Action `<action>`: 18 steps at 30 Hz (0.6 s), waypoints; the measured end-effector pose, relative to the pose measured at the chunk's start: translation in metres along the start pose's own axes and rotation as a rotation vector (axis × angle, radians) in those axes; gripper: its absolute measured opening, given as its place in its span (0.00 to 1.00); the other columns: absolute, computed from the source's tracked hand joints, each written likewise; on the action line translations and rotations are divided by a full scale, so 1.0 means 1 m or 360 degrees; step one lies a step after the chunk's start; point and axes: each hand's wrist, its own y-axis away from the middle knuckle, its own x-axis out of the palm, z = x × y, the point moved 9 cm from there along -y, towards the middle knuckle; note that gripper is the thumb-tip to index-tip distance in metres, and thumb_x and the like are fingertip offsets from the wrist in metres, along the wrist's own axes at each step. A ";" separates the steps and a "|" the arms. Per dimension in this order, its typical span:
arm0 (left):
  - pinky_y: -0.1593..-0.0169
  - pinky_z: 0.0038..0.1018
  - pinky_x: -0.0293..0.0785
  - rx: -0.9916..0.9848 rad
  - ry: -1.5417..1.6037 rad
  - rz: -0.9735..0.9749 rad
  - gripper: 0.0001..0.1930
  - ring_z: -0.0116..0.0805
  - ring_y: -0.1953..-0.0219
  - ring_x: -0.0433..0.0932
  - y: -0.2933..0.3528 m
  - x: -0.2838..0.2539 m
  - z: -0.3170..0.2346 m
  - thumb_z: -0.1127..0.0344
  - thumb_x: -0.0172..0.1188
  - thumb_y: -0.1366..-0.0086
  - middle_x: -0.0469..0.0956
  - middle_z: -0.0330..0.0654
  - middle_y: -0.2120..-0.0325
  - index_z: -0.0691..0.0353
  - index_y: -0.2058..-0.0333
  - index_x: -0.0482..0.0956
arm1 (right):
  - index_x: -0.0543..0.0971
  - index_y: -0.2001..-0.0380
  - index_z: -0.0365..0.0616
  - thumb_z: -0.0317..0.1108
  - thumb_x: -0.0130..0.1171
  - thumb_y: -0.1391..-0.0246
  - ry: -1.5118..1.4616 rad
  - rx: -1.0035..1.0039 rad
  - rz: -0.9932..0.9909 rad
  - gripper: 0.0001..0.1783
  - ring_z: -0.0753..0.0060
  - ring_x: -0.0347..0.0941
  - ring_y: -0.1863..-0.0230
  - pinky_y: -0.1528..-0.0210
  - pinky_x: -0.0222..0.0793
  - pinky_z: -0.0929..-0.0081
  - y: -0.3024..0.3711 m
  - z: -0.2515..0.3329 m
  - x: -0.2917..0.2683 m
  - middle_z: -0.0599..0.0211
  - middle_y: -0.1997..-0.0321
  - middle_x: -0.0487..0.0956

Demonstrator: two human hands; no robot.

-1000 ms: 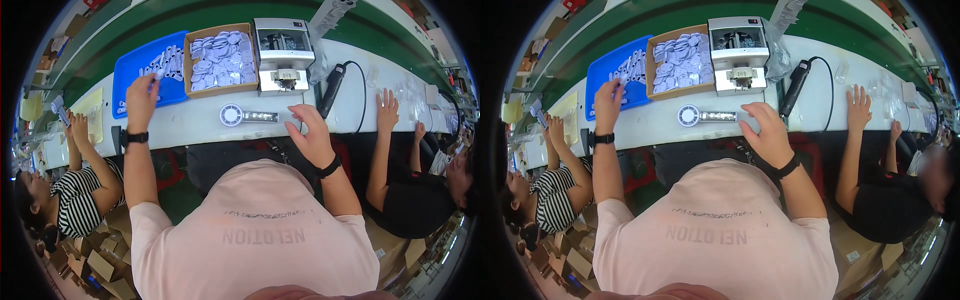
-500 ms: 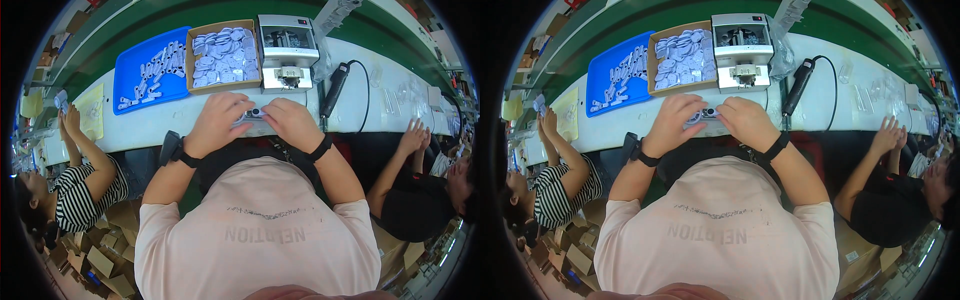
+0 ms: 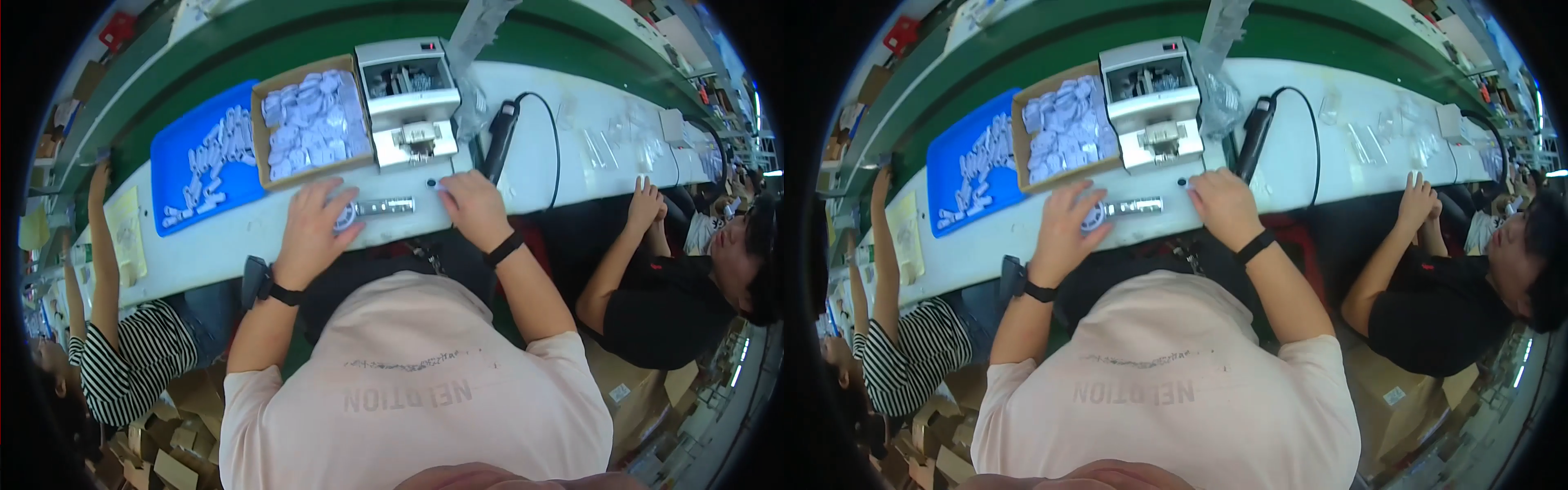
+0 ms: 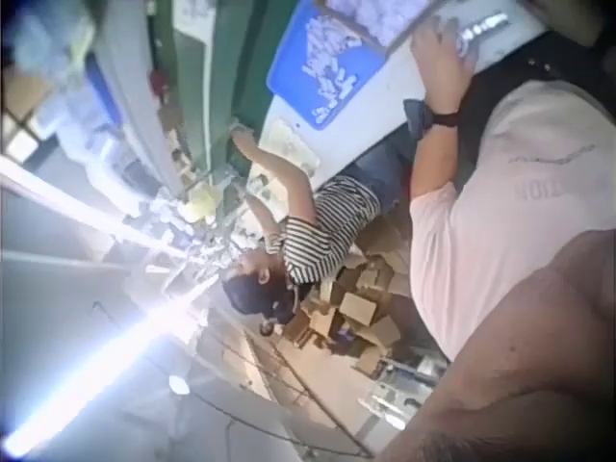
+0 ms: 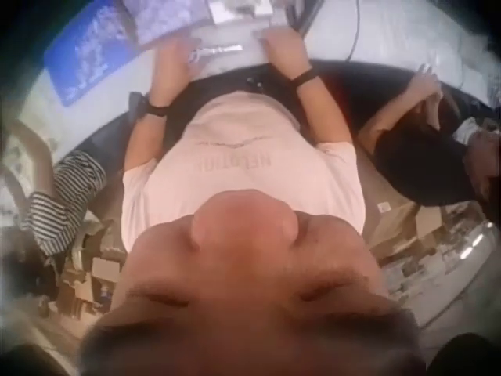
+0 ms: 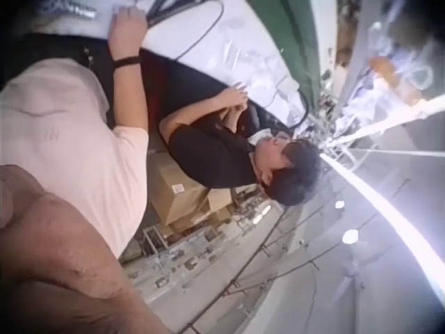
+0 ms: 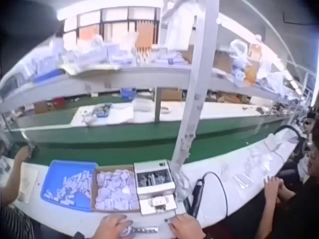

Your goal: Assembling small white components using a handheld tool on a production line.

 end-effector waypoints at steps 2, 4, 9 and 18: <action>0.37 0.46 0.69 -0.0011 0.0005 -0.0022 0.26 0.58 0.42 0.74 0.010 0.016 0.000 0.61 0.75 0.44 0.77 0.51 0.44 0.56 0.45 0.82 | 0.82 0.60 0.41 0.32 0.67 0.44 0.0060 0.0046 0.0044 0.10 0.48 0.78 0.53 0.51 0.76 0.55 0.001 0.003 0.000 0.56 0.58 0.82; 0.39 0.46 0.70 0.0030 0.0070 0.0031 0.23 0.56 0.43 0.75 0.007 0.029 -0.001 0.61 0.74 0.43 0.77 0.50 0.47 0.55 0.48 0.83 | 0.82 0.59 0.42 0.32 0.69 0.46 0.0054 0.0098 0.0033 0.11 0.46 0.77 0.51 0.49 0.76 0.55 0.011 0.000 -0.003 0.54 0.54 0.81; 0.43 0.46 0.72 0.0126 0.0043 0.0110 0.19 0.51 0.46 0.76 -0.004 0.015 -0.012 0.60 0.73 0.42 0.78 0.46 0.51 0.54 0.52 0.85 | 0.83 0.57 0.40 0.31 0.71 0.47 -0.0117 -0.0035 -0.0112 0.14 0.48 0.79 0.52 0.51 0.77 0.57 -0.019 0.016 -0.062 0.55 0.55 0.82; 0.43 0.43 0.72 0.0042 0.0099 0.0105 0.16 0.48 0.46 0.76 0.012 0.010 -0.002 0.61 0.72 0.41 0.79 0.44 0.53 0.55 0.54 0.85 | 0.83 0.55 0.39 0.28 0.68 0.42 0.0027 -0.0423 -0.0686 0.11 0.56 0.81 0.64 0.61 0.77 0.66 -0.144 0.082 -0.268 0.56 0.61 0.83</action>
